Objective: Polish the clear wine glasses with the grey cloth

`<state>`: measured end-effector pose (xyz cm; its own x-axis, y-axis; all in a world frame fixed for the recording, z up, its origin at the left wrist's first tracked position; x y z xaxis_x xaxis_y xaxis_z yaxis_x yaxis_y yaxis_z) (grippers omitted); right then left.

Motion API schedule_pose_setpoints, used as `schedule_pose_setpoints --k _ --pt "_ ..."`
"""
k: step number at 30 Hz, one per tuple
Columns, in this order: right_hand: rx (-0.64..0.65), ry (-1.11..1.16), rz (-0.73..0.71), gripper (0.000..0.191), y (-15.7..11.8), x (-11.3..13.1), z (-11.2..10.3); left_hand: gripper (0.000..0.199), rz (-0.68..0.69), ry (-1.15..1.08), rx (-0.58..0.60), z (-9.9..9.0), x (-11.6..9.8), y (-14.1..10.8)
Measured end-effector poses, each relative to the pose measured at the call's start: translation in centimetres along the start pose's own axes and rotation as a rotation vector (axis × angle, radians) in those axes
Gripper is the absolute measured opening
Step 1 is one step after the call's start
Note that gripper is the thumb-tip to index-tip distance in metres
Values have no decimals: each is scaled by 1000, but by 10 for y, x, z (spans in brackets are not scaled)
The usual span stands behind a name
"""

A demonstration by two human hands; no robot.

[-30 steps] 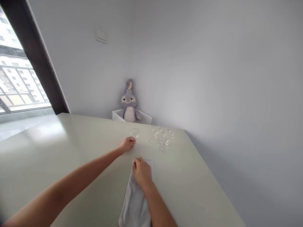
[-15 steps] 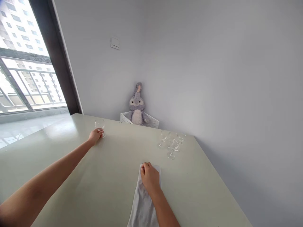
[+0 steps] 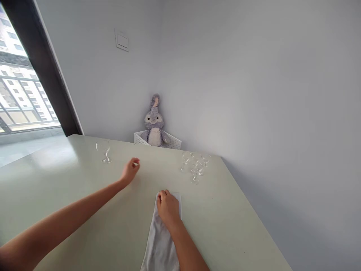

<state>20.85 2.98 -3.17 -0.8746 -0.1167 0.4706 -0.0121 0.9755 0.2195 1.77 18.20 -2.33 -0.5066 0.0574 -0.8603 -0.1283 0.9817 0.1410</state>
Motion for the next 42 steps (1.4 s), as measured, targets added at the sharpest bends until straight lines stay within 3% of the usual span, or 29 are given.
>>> schedule_pose_setpoints --k 4,8,12,16,19,21,24,30,34,38,42 --pt "-1 -20 -3 17 1 2 -1 31 49 -97 355 93 -47 -6" --pt "5 -59 14 19 1 0 1 52 13 -173 565 164 -82 -11" --pt "-27 -79 7 21 1 0 2 38 -13 -201 668 203 -101 -16" --pt "-23 -81 15 21 1 1 1 31 -5 -186 689 209 -99 -19" --pt "-9 -60 7 19 0 1 0 27 5 -162 627 190 -85 -18" --pt "-3 -35 -13 18 0 0 -1 23 7 -147 552 164 -69 -13" --pt "0 -6 -34 17 -2 0 -1 20 -8 -127 421 108 -39 -4" --pt "-20 30 -43 19 -3 -3 2 23 -103 -69 139 -24 32 11" --pt "-25 54 -46 21 -2 -4 4 27 -159 -34 -7 -88 69 19" --pt "-30 85 -48 21 -3 -5 5 27 -198 -21 -111 -121 89 30" --pt "-54 203 -22 20 -1 -6 5 25 -205 -24 -156 -130 92 36"
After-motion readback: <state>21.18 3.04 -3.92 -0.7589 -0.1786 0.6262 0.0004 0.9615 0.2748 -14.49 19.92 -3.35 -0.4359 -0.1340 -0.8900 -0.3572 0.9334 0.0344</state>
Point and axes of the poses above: each hand's wrist, its own y-axis towards the middle knuckle, its own z-axis out of the palm, x = y × z, the point moved 4 cm from there along y, towards the middle knuckle, and after that the axes turned 6 degrees about y, right-handed, at the moved point
